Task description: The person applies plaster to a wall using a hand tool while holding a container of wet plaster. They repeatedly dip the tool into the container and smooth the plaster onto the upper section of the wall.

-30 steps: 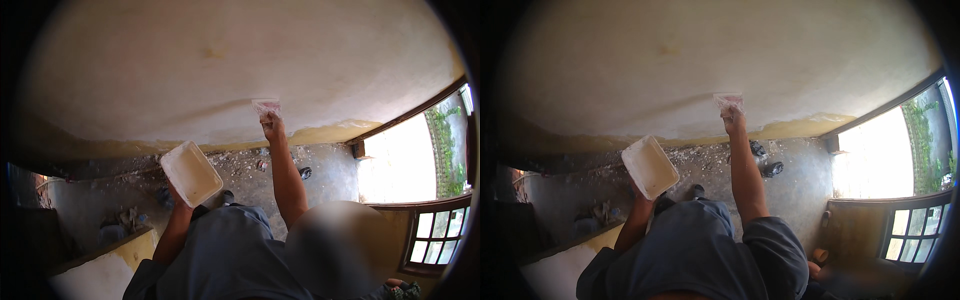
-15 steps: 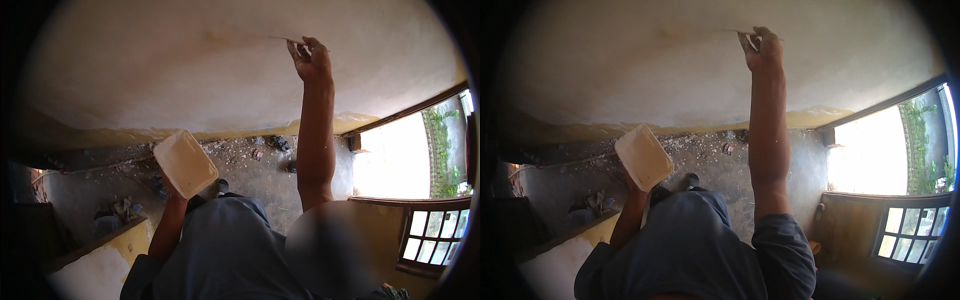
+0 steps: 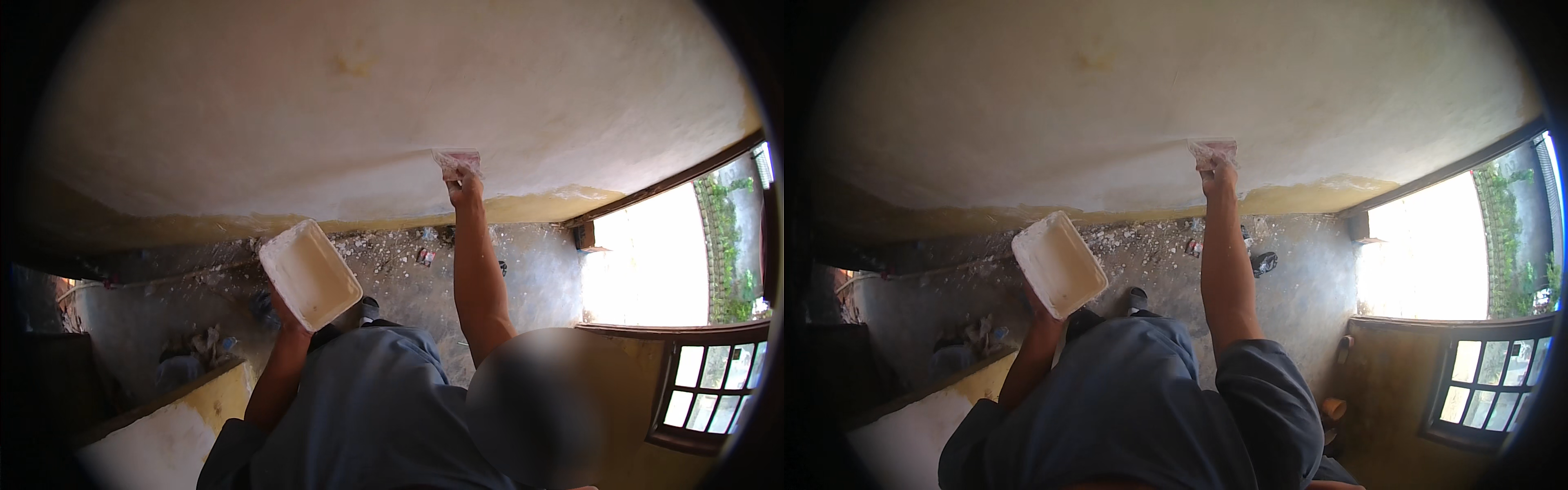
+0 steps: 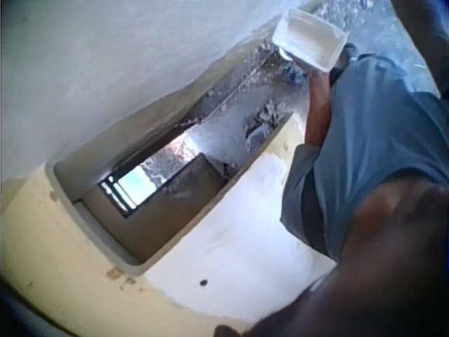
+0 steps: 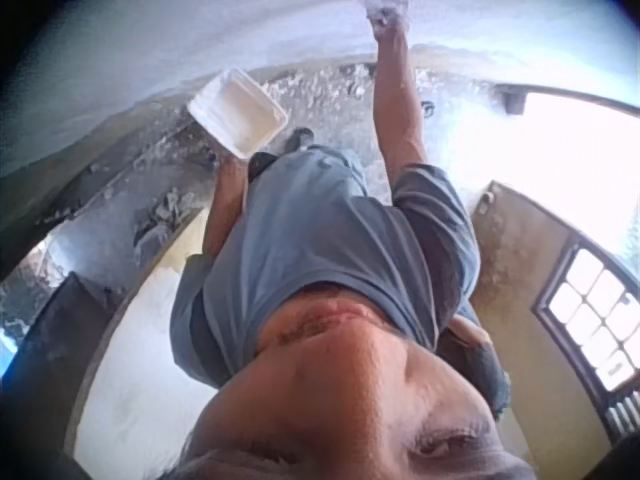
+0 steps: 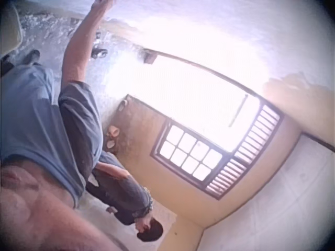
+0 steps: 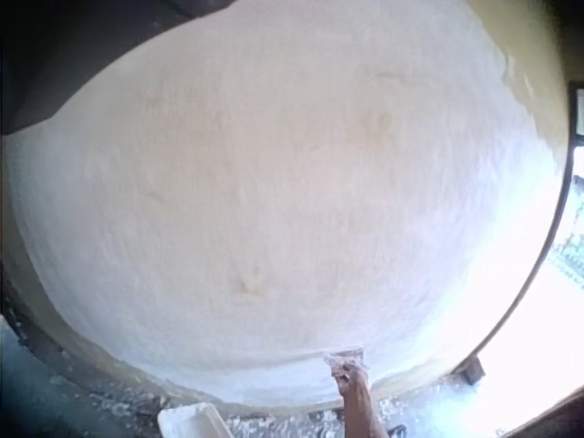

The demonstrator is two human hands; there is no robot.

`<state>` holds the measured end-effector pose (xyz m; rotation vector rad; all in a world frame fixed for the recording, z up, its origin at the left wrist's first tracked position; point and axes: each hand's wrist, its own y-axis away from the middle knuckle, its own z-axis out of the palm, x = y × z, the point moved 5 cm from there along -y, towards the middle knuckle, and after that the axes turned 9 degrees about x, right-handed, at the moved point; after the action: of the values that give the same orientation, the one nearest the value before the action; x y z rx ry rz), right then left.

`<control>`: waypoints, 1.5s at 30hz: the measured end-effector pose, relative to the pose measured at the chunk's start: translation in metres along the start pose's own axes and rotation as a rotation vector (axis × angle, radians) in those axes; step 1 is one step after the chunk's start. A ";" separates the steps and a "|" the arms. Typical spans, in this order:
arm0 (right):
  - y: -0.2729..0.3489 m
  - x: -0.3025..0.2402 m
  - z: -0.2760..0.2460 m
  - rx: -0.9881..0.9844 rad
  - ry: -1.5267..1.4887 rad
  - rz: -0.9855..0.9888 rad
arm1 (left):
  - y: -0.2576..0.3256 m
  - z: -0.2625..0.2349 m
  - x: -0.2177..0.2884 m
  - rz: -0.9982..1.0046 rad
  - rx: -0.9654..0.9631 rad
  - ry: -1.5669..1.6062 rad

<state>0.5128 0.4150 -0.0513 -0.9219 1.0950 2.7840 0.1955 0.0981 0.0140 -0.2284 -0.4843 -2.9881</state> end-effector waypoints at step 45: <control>0.239 -0.077 0.233 -0.437 0.002 -0.242 | 0.021 0.019 -0.002 0.055 -0.080 0.047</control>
<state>0.4038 0.3952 0.2726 -1.0036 0.3402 2.8556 0.2025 0.0843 0.0384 -0.1749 -0.3489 -2.9546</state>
